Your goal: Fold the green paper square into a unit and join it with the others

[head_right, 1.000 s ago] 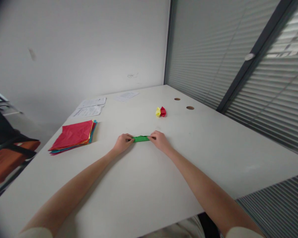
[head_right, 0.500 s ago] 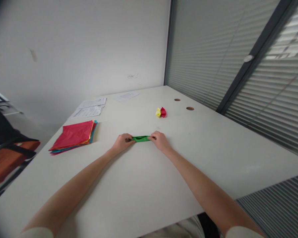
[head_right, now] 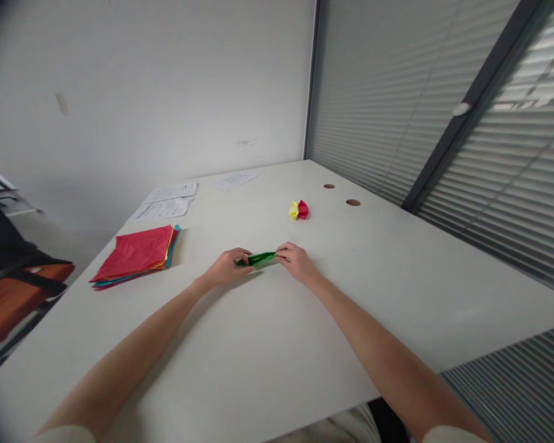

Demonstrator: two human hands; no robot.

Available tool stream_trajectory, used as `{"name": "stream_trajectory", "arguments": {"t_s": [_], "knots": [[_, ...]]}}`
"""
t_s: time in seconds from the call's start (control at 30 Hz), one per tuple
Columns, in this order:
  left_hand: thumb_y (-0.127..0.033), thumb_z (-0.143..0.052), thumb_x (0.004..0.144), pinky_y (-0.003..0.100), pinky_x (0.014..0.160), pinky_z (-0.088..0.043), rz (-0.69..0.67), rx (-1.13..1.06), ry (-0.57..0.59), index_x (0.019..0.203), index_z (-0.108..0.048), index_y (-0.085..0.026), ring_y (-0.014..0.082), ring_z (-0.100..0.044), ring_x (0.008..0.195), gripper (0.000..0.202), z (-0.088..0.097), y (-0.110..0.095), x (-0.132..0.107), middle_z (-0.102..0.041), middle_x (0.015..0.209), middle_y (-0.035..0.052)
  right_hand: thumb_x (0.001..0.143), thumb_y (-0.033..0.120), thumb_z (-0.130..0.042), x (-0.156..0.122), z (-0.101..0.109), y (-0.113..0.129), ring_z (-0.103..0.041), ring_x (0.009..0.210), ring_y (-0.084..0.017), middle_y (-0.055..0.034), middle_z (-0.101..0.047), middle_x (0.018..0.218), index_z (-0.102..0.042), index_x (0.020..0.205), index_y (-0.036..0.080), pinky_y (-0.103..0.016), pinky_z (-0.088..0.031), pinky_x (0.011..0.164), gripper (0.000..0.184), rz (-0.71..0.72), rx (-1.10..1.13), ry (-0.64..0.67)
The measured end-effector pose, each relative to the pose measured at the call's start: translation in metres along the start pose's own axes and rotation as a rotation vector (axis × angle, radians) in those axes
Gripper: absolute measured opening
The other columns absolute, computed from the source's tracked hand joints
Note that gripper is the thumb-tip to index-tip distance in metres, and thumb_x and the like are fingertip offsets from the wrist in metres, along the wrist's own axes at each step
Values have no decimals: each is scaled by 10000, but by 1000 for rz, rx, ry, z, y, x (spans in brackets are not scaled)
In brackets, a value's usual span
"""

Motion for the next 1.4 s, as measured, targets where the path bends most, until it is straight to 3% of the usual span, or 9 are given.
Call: {"name": "stream_trajectory", "arguments": {"t_s": [0.13, 0.33, 0.47, 0.63, 0.83, 1.0, 1.17, 1.4], "knots": [[-529, -581, 804, 294, 872, -487, 62, -48, 115, 713, -701, -209, 210, -642, 984, 353, -3, -9, 1, -679, 1130, 57, 930, 319, -492, 1, 0, 9, -637, 865, -205, -89, -657, 941, -727, 914, 213, -368, -529, 828, 258, 63, -9, 7], [-475, -614, 783, 296, 806, -493, 76, -133, 110, 786, -616, -188, 174, -641, 828, 287, 1, -14, 1, -707, 893, 28, 934, 307, -485, -1, 4, 11, -639, 880, -205, -94, -640, 982, -722, 932, 212, -366, -529, 850, 255, 73, 7, -17], [-403, -671, 747, 272, 683, -497, 119, -222, 80, 984, -520, -193, 134, -620, 715, 350, 2, -8, 1, -698, 928, 40, 941, 295, -473, -1, 3, 17, -639, 884, -201, -97, -639, 987, -724, 938, 209, -364, -535, 851, 265, 106, 9, -3], [-415, -699, 730, 271, 709, -484, 55, -246, 233, 1274, -424, -236, 137, -613, 759, 635, 0, -16, 0, -676, 1036, 63, 944, 291, -480, -2, 4, 28, -646, 863, -181, -104, -632, 1002, -712, 971, 196, -346, -558, 816, 252, 187, 50, -41], [-361, -647, 783, 290, 802, -492, 52, -288, 187, 1228, -494, -214, 179, -633, 910, 493, 5, -25, 2, -652, 1062, 77, 929, 282, -515, -2, 9, 34, -651, 896, -196, -99, -667, 967, -695, 976, 202, -359, -558, 824, 203, 210, 50, -94], [-367, -575, 836, 256, 683, -500, 82, -364, 213, 1256, -482, -181, 129, -618, 758, 469, 3, -32, 2, -623, 1117, 116, 930, 290, -508, -1, 9, 34, -663, 884, -189, -99, -665, 993, -712, 908, 205, -357, -564, 833, 222, 204, 63, -95], [-331, -498, 884, 254, 743, -490, 70, -356, 183, 1168, -581, -149, 145, -607, 839, 348, 6, -37, 5, -654, 1080, 119, 934, 307, -502, -1, 6, 34, -666, 873, -181, -97, -659, 1013, -721, 920, 208, -350, -564, 832, 241, 188, 101, -70], [-170, -445, 840, 249, 714, -494, 117, -435, 327, 1267, -527, -137, 117, -619, 748, 437, -1, -41, 2, -652, 1086, 115, 901, 331, -564, 2, 11, 33, -639, 903, -192, -82, -664, 952, -711, 889, 218, -365, -540, 836, 185, 103, 167, -202]]}}
Point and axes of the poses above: each hand's wrist, its own x-axis towards the middle knuckle, its own z-axis out of the back of the hand, y = z × x, the point moved 6 cm from there along x, towards the middle knuckle
